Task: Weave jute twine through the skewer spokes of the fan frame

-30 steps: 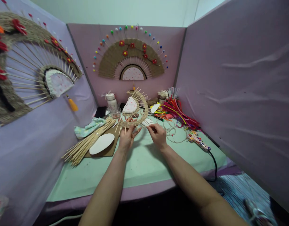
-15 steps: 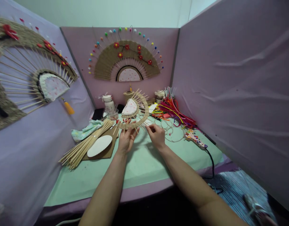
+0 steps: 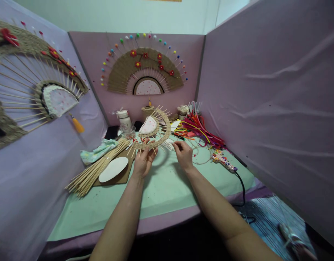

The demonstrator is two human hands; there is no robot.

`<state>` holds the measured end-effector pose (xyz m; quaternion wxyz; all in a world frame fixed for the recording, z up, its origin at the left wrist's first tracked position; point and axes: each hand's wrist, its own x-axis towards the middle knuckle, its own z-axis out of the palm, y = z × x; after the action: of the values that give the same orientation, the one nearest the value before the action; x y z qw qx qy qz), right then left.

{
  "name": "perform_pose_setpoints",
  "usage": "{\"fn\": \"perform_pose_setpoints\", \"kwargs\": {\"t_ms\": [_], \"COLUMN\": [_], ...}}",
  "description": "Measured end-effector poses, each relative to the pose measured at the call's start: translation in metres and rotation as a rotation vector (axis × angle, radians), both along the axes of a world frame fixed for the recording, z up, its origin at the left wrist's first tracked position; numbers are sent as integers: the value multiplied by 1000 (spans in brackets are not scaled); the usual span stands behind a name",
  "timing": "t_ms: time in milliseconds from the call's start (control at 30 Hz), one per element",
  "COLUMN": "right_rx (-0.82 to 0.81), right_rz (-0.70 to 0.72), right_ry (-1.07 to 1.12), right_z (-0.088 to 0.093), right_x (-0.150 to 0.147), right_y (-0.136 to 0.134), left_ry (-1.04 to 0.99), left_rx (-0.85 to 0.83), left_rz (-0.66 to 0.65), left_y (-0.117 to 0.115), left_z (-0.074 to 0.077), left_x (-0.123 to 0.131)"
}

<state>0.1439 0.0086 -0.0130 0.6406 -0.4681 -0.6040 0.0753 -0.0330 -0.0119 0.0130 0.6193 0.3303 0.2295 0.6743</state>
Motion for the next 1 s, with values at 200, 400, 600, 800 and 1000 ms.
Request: {"fn": "perform_pose_setpoints", "kwargs": {"t_ms": [200,400,600,800,1000], "right_rx": [-4,-30,-157,-372,-538], "right_rz": [-68,-79,29,147,345], "right_ry": [-25,2,140,363,685], "right_z": [1,3,4,-6,-7], "right_x": [6,7,7,4,0], "right_y": [2,3,6,13,14], "left_ry": [165,227,238,217,196], "left_rx": [20,27,23,-16,-35], "left_rz": [-32,-86,-95,-107,-110], "left_y": [-2,-5,-1,1,1], "left_z": [0,2,3,3,4], "left_x": [-2,-2,-9,-13,-13]}}
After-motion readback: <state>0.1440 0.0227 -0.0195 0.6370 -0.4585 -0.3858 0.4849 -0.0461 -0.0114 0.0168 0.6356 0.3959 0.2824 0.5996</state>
